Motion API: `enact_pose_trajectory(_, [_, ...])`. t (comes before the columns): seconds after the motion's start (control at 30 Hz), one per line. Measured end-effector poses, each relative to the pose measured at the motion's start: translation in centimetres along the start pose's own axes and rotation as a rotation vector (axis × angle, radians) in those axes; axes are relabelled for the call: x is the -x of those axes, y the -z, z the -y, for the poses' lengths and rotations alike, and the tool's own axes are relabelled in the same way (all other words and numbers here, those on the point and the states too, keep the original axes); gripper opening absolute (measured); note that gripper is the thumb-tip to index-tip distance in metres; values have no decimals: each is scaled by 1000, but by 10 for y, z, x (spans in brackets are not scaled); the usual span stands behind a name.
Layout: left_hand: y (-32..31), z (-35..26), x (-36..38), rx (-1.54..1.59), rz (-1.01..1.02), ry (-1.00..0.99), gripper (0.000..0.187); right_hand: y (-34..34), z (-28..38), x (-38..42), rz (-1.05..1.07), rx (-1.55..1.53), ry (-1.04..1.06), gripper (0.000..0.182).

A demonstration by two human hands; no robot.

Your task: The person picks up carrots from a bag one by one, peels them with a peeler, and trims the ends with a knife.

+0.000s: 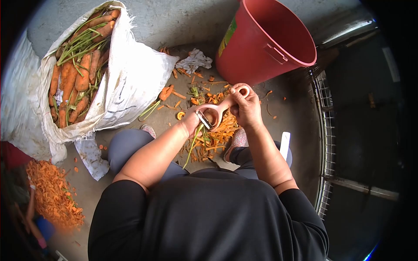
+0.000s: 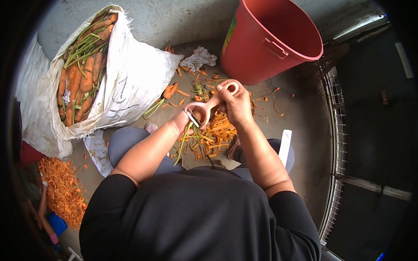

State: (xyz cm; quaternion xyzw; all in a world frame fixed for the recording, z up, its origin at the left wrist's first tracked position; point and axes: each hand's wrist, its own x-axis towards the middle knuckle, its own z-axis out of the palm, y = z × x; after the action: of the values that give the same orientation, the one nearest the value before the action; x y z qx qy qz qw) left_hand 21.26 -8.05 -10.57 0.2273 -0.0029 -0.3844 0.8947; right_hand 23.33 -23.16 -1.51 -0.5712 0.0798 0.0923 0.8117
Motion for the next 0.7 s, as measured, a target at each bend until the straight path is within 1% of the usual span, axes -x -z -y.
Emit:
enact_pose_trajectory(0.03, [-1, 1, 0, -13, -5, -19, 30, 3, 1, -4, 12, 11, -13, 16])
enact_pose_trajectory(0.07, [6, 4, -3, 32, -42, 30, 31, 8, -2, -7, 25, 5, -46, 15])
enact_pose_trajectory(0.17, [-16, -9, 6, -12, -86, 47, 34, 16, -5, -11, 20, -16, -100, 11])
enact_pose_trajectory(0.2, [-20, -12, 9, -25, -101, 50, 36, 28, -4, -19, -49, 20, -50, 8])
enact_pose_trajectory(0.27, [-19, -14, 11, 13, -92, 141, 38, 69, 2, -40, -209, -6, 39, 9])
enact_pose_trajectory(0.3, [-20, -13, 12, 32, -86, 192, 38, 102, 2, -57, -270, 69, 89, 10])
enact_pose_trajectory(0.33, [-23, -13, 15, -24, -105, 216, 40, 131, 2, -68, -464, 436, 259, 12])
enact_pose_trajectory(0.37, [-23, -16, 14, -50, -108, 204, 41, 154, 11, -69, -533, 326, 173, 16])
enact_pose_trajectory(0.43, [-22, -17, 14, -85, -124, 170, 41, 151, 26, -61, -580, 99, 231, 17])
enact_pose_trajectory(0.47, [-20, -18, 12, -83, -173, 147, 42, 148, 25, -58, -546, 2, 211, 16])
enact_pose_trajectory(0.5, [-18, -18, 10, -28, -178, 149, 41, 112, 33, -47, -514, -101, 200, 16])
enact_pose_trajectory(0.53, [-15, -18, 8, 20, -118, 160, 39, 90, 27, -37, -381, -53, 185, 14])
enact_pose_trajectory(0.57, [-13, -18, 6, 66, -58, 171, 38, 59, 22, -25, -342, -52, 163, 14])
enact_pose_trajectory(0.63, [-20, -16, 6, -160, -152, 66, 34, 19, 7, 1, -101, -12, 65, 13])
enact_pose_trajectory(0.67, [-27, -12, 3, -203, -314, 15, 33, 6, 3, 8, -61, 39, 24, 9])
enact_pose_trajectory(0.7, [-26, -12, 5, -207, -259, 43, 34, 3, -3, 6, 10, 57, 63, 8])
